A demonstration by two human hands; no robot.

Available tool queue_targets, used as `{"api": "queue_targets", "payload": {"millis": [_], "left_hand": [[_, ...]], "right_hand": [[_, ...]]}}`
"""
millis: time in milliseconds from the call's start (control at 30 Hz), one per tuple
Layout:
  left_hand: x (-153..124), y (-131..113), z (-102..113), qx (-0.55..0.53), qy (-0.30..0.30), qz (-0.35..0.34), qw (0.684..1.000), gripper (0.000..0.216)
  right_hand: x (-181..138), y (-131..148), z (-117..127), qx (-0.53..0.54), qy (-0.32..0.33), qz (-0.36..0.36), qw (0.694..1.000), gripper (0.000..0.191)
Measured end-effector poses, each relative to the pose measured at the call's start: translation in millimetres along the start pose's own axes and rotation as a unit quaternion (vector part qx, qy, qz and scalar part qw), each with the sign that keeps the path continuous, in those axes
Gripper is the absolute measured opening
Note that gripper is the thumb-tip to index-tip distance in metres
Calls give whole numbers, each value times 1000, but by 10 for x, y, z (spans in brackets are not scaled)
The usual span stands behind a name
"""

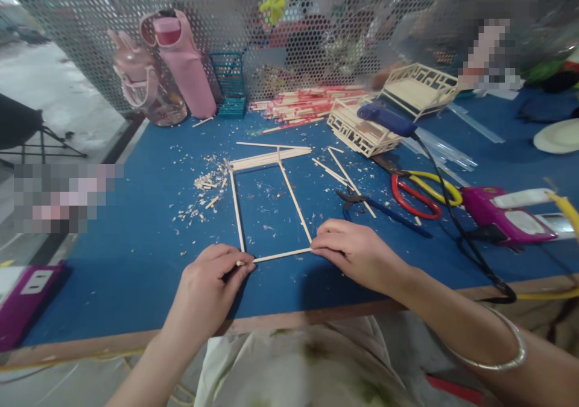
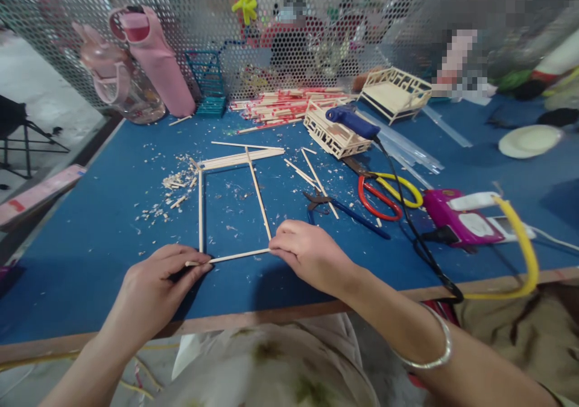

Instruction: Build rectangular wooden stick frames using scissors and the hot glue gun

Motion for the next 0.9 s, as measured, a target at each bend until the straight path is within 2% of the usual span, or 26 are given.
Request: {"api": "queue_targets", "payload": {"millis": [233,400,500,567,633,733,767,833,900], "left_hand": [[13,-6,-6,-5,9,-2,1000,25],[-5,73,-5,-8,20,24,999,21],[-40,182,3,5,50,68,996,31],[-73,177,83,24,50,75,996,41],[-100,70,268,60,-1,67,996,43],[-146,-299,579,92,-141,30,985,27],[-148,-470,575,68,-156,-1,985,21],[-110,-787,334,6,-96,-69,993,14],[-34,-955,62,-6,-57,-103,993,17]], "right_hand": [[-22,-54,-37,-37,30,-28,998,25],[15,-65,-21,0,35,-31,999,19],[14,-58,3,9,24,-23,999,17],[4,-39,32,18,4,-14,1000,18],[-9,-25,51,31,-13,-11,999,17],[-19,-9,52,43,-24,-9,999,17],[-17,-2,56,46,-28,-7,999,18],[-8,1,65,51,-33,-10,998,20],[3,-12,72,59,-33,-24,997,21]]}}
Point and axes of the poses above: each hand's wrist, its own x-axis towards the middle knuckle, its own z-axis out of the back of the hand, y = z × x, the point moved 9 cm from there along x, towards the middle knuckle, and after that the axes turned 11 degrees about -y, right-handed, at the moved point
